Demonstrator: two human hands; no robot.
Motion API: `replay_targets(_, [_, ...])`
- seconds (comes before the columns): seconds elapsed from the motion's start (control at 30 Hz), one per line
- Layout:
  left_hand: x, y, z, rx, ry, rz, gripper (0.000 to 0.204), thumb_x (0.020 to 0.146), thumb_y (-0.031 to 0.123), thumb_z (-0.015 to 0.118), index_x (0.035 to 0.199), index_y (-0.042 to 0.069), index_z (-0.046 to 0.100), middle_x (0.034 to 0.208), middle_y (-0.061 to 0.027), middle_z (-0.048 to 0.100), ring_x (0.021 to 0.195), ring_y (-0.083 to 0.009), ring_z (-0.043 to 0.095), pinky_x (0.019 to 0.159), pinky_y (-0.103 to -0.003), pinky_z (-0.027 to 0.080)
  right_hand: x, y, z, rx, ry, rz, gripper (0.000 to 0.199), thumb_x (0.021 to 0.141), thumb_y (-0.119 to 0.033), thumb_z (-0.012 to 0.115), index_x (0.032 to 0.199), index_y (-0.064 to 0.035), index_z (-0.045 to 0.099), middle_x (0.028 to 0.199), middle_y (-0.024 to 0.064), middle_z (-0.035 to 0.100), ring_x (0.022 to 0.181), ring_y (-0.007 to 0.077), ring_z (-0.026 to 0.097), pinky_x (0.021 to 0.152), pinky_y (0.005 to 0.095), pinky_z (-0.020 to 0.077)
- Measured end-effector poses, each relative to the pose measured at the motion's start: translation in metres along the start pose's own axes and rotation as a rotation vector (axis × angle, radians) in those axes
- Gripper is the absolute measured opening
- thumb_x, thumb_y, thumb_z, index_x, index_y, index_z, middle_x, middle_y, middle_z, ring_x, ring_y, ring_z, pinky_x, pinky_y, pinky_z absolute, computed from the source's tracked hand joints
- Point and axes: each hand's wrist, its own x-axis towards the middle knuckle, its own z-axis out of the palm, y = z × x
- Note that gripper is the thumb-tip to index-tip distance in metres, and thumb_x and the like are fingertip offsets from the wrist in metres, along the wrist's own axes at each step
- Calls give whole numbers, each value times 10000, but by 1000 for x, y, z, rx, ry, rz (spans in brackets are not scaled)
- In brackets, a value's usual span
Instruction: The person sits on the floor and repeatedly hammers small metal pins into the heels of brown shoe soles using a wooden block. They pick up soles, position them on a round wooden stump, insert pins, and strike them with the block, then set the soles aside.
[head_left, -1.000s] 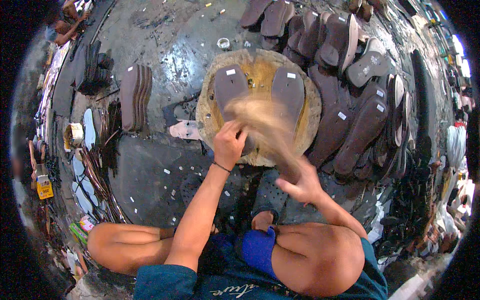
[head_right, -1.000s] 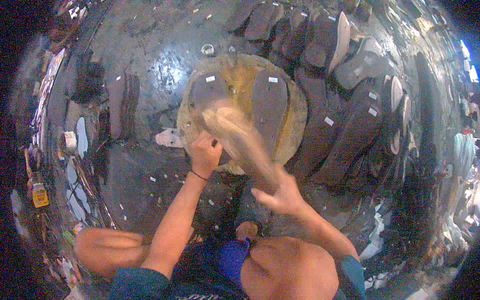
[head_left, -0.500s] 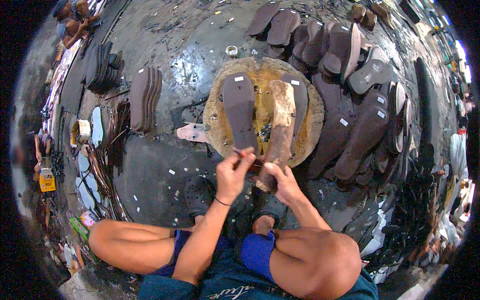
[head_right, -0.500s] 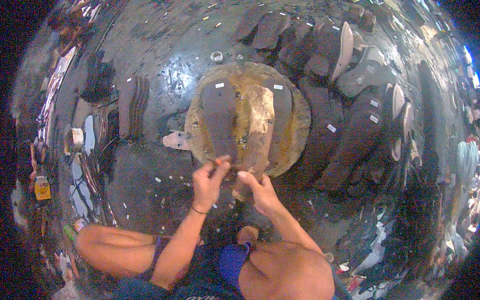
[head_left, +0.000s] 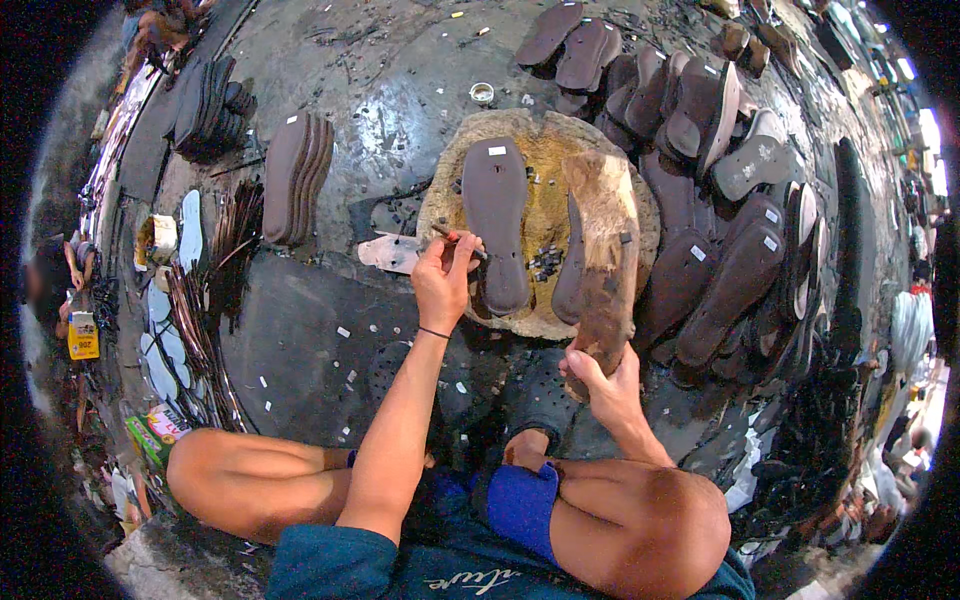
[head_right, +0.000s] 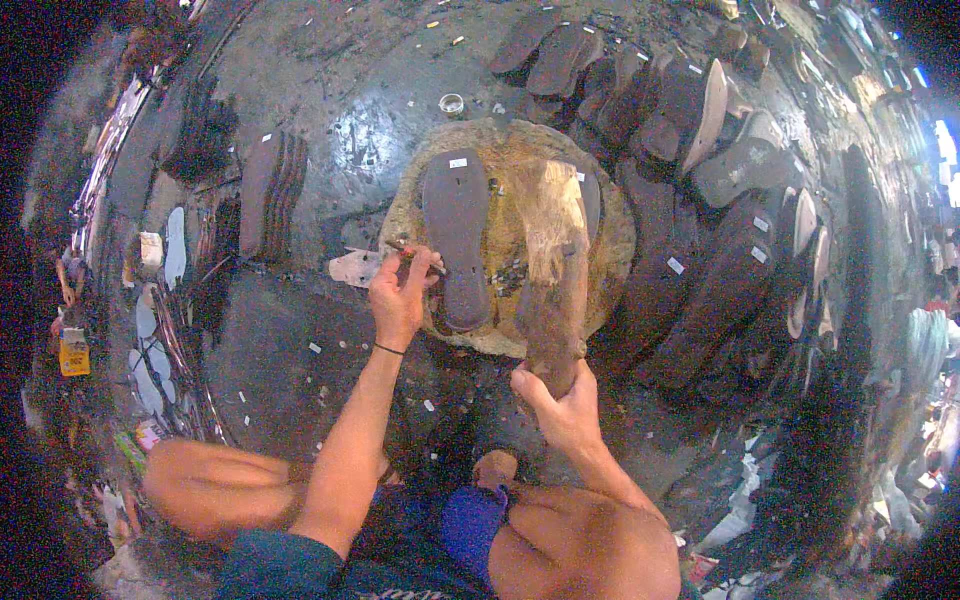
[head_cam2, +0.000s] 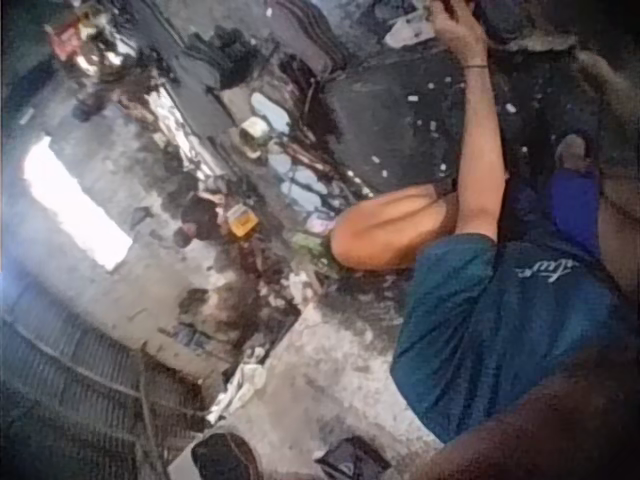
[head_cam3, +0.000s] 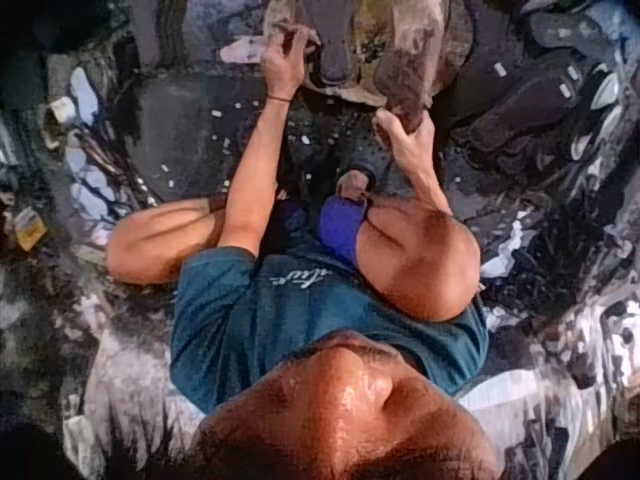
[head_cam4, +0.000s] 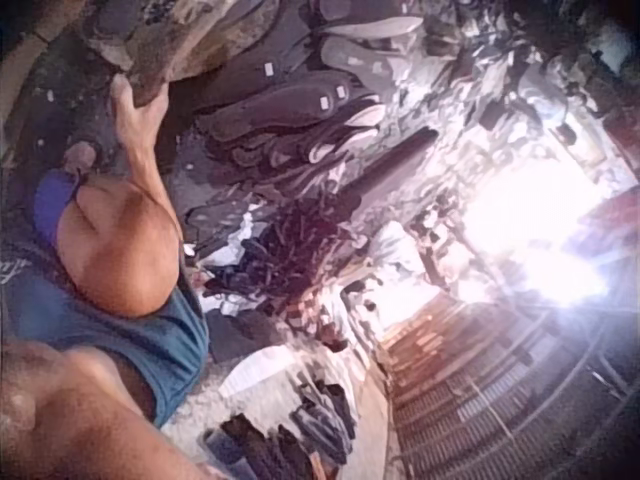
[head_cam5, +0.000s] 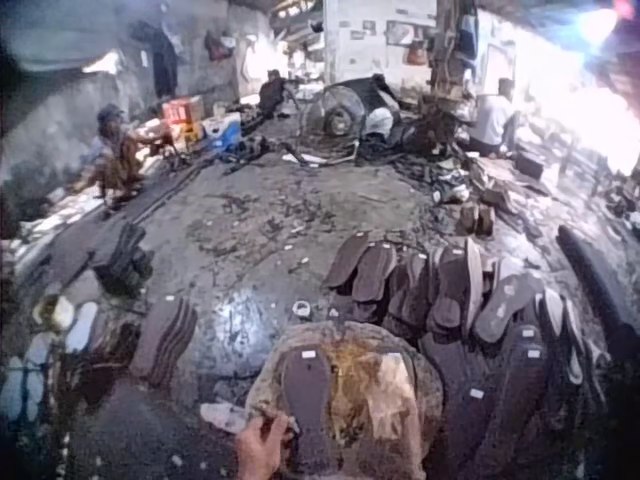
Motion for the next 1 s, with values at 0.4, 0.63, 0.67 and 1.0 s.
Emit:
replay_targets(0.4, [-13, 5, -3, 535, -71, 396, 239, 881, 153, 723, 1081, 22, 711, 1021, -169, 726, 911, -288, 724, 764, -368, 564, 23, -66, -19, -275, -299, -706, 702, 764, -354, 793, 1273, 15, 482, 912, 87, 638, 812, 236, 614, 737, 381, 522])
replay_targets(0.63, [4, 0, -23, 649, -119, 424, 233, 911, 251, 712, 985, 35, 668, 895, -148, 727, 781, -328, 710, 658, -393, 552, -40, 22, -29, -31, -163, 219, 498, 763, -255, 751, 1144, 9, 568, 930, 103, 665, 737, 166, 622, 651, 302, 490])
replay_targets(0.67, [11, 21, -12, 726, -212, 256, 265, 952, 269, 662, 965, 5, 658, 853, -164, 727, 754, -289, 725, 619, -375, 557, -58, 33, -46, 14, 1, 123, 502, 755, -245, 749, 1143, 8, 557, 910, 114, 670, 713, 180, 626, 632, 309, 484])
replay_targets(1.0, [52, 22, -31, -75, -176, -53, 308, 1036, 291, 524, 1042, -7, 601, 957, -131, 727, 819, -160, 704, 670, -309, 583, -28, -7, -12, -1020, 343, -490, 731, 754, -90, 763, 1397, 3, 430, 1437, 266, 397, 1309, 426, 409, 1113, 472, 314])
